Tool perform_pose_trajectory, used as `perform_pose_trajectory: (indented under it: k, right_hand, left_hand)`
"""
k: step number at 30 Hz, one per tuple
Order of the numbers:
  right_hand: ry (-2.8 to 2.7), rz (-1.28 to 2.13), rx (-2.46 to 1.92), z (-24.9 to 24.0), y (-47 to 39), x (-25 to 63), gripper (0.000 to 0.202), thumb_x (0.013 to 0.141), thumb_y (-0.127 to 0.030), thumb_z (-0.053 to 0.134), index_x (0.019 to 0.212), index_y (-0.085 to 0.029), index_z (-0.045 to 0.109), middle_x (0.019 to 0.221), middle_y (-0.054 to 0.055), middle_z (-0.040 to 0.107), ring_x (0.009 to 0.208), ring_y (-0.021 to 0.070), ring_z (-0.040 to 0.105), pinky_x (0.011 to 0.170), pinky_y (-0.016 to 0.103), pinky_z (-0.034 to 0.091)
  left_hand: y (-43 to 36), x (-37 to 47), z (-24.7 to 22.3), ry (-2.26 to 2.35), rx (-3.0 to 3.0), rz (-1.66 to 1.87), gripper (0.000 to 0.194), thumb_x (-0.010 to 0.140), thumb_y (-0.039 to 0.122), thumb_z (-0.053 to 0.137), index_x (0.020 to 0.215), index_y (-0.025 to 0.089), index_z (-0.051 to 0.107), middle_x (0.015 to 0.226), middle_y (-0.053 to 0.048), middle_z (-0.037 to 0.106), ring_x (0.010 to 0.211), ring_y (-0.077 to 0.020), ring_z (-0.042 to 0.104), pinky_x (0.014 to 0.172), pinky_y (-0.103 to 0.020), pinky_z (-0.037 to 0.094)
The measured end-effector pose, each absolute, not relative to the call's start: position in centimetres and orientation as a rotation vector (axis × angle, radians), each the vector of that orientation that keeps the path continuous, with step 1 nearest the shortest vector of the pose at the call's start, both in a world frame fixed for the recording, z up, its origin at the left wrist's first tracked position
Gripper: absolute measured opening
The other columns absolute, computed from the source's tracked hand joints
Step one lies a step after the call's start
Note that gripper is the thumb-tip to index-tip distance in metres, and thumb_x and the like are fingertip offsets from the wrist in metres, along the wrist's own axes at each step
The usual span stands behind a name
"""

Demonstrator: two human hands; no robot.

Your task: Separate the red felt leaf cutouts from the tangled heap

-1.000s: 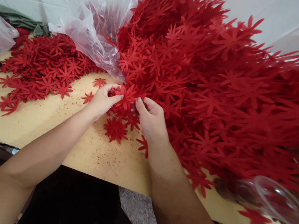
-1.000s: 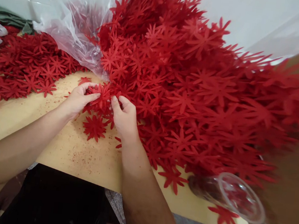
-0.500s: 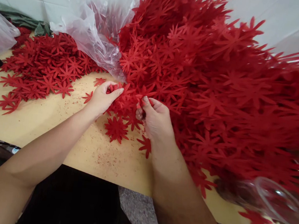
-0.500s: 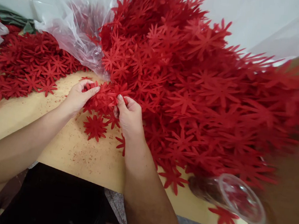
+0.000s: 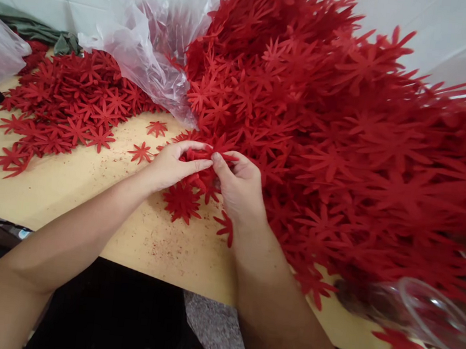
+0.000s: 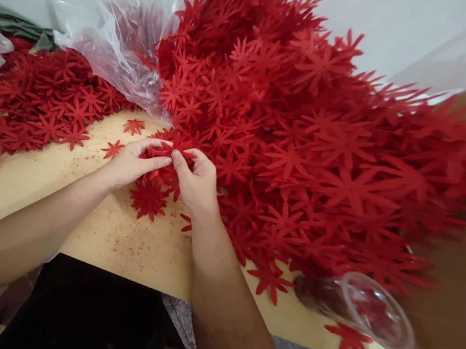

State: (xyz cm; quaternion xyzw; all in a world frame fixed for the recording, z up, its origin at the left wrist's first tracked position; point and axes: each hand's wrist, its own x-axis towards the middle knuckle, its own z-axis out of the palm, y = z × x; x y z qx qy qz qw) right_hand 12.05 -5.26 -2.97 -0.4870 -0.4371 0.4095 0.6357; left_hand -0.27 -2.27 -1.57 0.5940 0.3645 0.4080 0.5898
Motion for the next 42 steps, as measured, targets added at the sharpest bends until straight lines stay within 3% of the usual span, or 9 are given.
perform_pose_trajectory:
  k: [5, 9, 13, 19, 23, 26, 32, 38, 42]
  right_hand:
    - [-1.096, 0.919, -1.135, -2.7, -5.6, 11.9, 0.033, 0.062, -0.051, 0.068, 0.068, -0.021, 0.054, 0.057, -0.006, 0.049, 0.049, 0.0059, 0.041, 0.046, 0.022, 0.036]
    - [-1.106, 1.004, -1.130, -2.8, -5.6, 11.9, 0.036, 0.058, -0.046, 0.072, 0.078, -0.020, 0.057, 0.060, -0.006, 0.052, 0.048, 0.0050, 0.041, 0.046, 0.021, 0.035]
    - [-1.020, 1.003, -1.144, -3.0, -5.5, 12.1, 0.033, 0.057, -0.045, 0.073, 0.071, -0.020, 0.056, 0.058, -0.006, 0.050, 0.048, 0.0045, 0.040, 0.046, 0.020, 0.032]
    - [-0.934, 0.796, -1.183, -3.5, -4.8, 13.5, 0.027, 0.069, -0.045, 0.063, 0.066, -0.021, 0.050, 0.053, -0.006, 0.043, 0.046, 0.0059, 0.038, 0.045, 0.021, 0.034]
    - [-1.036, 0.686, -1.120, -3.3, -4.9, 13.8, 0.023, 0.067, -0.037, 0.068, 0.081, -0.023, 0.056, 0.079, -0.001, 0.058, 0.068, 0.0099, 0.055, 0.062, 0.025, 0.046]
    - [-1.112, 0.755, -1.042, -2.7, -5.3, 13.0, 0.027, 0.069, -0.040, 0.065, 0.092, -0.026, 0.060, 0.094, 0.000, 0.062, 0.083, 0.0118, 0.058, 0.075, 0.028, 0.047]
    - [-1.151, 0.876, -1.097, -2.6, -5.4, 12.5, 0.030, 0.061, -0.045, 0.071, 0.064, -0.020, 0.056, 0.062, -0.003, 0.054, 0.060, 0.0087, 0.049, 0.060, 0.025, 0.042]
    - [-1.171, 0.734, -1.250, -2.5, -5.6, 12.5, 0.046, 0.072, -0.055, 0.057, 0.049, -0.019, 0.041, 0.047, -0.006, 0.027, 0.047, 0.0057, 0.025, 0.046, 0.024, 0.023]
    - [-1.162, 0.682, -1.196, -2.6, -5.4, 12.7, 0.041, 0.071, -0.053, 0.060, 0.053, -0.019, 0.046, 0.054, -0.004, 0.040, 0.054, 0.0077, 0.039, 0.054, 0.025, 0.036]
  left_hand:
    - [-2.1, -0.1, -1.7, 0.859, 1.190, 0.971, 0.006, 0.072, 0.012, 0.060, 0.076, 0.015, 0.057, 0.063, 0.005, 0.055, 0.057, -0.0047, 0.049, 0.066, -0.023, 0.042]
    - [-1.8, -0.3, -1.6, 0.853, 1.046, 1.062, 0.006, 0.074, 0.012, 0.057, 0.074, 0.015, 0.053, 0.065, 0.005, 0.058, 0.056, -0.0047, 0.051, 0.064, -0.022, 0.044]
    - [-2.0, 0.0, -1.7, 0.852, 0.992, 1.054, 0.005, 0.074, 0.013, 0.059, 0.076, 0.014, 0.054, 0.067, 0.003, 0.060, 0.057, -0.0050, 0.054, 0.065, -0.022, 0.044]
    - [-1.1, -0.5, -1.7, 0.926, 0.958, 1.171, 0.006, 0.074, 0.016, 0.059, 0.076, 0.015, 0.054, 0.067, 0.004, 0.060, 0.061, -0.0054, 0.054, 0.070, -0.022, 0.044]
    - [-0.9, -1.0, -1.6, 0.919, 1.055, 1.052, 0.009, 0.072, 0.018, 0.062, 0.077, 0.015, 0.055, 0.065, 0.004, 0.059, 0.059, -0.0062, 0.053, 0.066, -0.023, 0.042]
    - [-1.6, -0.6, -1.7, 0.908, 1.217, 0.897, 0.009, 0.072, 0.018, 0.063, 0.071, 0.015, 0.054, 0.060, 0.005, 0.054, 0.053, -0.0049, 0.046, 0.059, -0.022, 0.037]
    - [-2.4, -0.1, -2.0, 0.899, 1.406, 0.836, 0.016, 0.072, 0.021, 0.062, 0.066, 0.016, 0.049, 0.056, 0.007, 0.045, 0.050, -0.0041, 0.039, 0.054, -0.023, 0.031]
    - [-2.2, -0.2, -1.9, 0.830, 1.431, 0.906, 0.016, 0.072, 0.027, 0.063, 0.069, 0.015, 0.052, 0.062, 0.005, 0.049, 0.054, -0.0044, 0.041, 0.057, -0.023, 0.033]
    - [-2.2, -0.1, -2.0, 0.789, 1.454, 0.886, 0.018, 0.071, 0.029, 0.063, 0.072, 0.014, 0.053, 0.063, 0.005, 0.050, 0.055, -0.0041, 0.041, 0.058, -0.022, 0.034]
